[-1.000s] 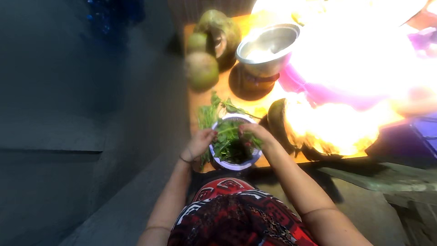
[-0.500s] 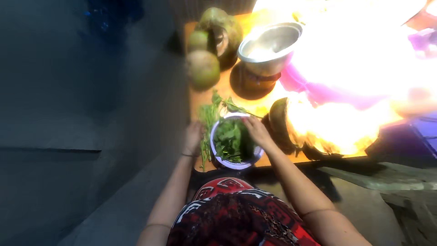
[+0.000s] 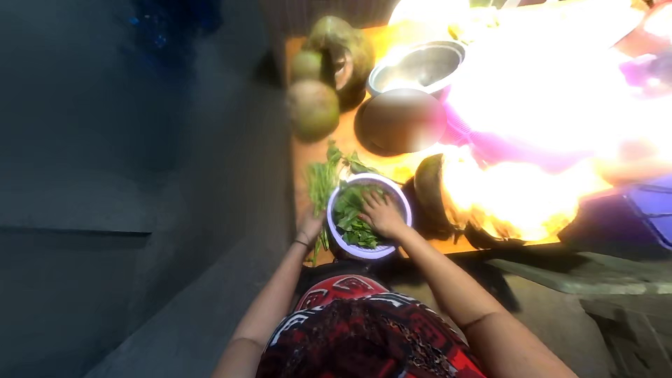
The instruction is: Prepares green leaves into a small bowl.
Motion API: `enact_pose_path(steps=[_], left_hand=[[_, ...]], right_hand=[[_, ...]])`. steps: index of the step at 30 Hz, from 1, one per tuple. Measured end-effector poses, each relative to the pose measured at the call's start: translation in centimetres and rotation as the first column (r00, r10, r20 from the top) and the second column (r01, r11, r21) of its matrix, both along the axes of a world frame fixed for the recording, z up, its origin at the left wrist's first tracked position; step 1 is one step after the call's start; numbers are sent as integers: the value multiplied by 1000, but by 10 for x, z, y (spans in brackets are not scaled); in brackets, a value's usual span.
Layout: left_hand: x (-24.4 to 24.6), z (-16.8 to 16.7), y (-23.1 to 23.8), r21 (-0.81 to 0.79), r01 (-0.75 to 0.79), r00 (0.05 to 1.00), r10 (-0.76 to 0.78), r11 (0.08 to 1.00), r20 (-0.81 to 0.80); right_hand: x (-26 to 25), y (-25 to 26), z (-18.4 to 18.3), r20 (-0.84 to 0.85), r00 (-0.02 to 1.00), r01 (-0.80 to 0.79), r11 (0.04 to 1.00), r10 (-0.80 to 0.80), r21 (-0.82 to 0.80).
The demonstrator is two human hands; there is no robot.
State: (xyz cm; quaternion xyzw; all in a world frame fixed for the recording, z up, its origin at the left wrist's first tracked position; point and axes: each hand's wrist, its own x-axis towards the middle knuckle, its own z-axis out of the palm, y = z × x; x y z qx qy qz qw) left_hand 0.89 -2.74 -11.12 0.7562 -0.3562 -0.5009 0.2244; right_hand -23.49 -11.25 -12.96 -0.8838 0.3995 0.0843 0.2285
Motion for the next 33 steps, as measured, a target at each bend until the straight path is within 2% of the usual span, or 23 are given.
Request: enact_pose_path(steps=[4,7,8,10,12,17,20,22,25,28,31,33], left_hand=[[2,1,-2,-36,-18,1000,17,999,-27],[2,3,-2,-67,-13,1000,13,998,-2],[2,3,-2,-61,-16,1000,16,998,5],[2,1,-2,-64,-25,1000,26,998,14],[2,-1,-3,-74,-30,999,31,997,24],[4,10,1,-45,-90,996,91,995,6],[6,14,2,-68,-110,994,111,992,7],[8,11,2,-91,-109,994,109,990,-10],[6,3,3,-93,-97,992,88,991,-92],[5,-1,4,-106,-80,984,61,991,-170],[12,-10,7,-87,-153,966,131,984,-221],[16,-12,8,-77,-208,957,187,975,-223]], right_hand=[[9,-13,28,146,981,115,989,-127,90],[24,-11,46,298,937,218,972,-183,-88],[31,-11,52,306,935,230,965,-181,-130],[48,-14,64,209,964,191,974,-163,-119],[60,-22,60,125,985,133,985,-118,-114],[58,-32,60,375,895,282,958,-241,-56],[45,-51,59,419,845,374,927,-331,-22],[39,-73,59,355,823,468,883,-444,19],[32,-111,50,152,798,567,812,-583,136],[23,-139,22,-45,768,635,750,-639,183],[17,-145,6,-219,730,683,706,-648,187],[13,-144,6,-258,714,697,694,-651,181]])
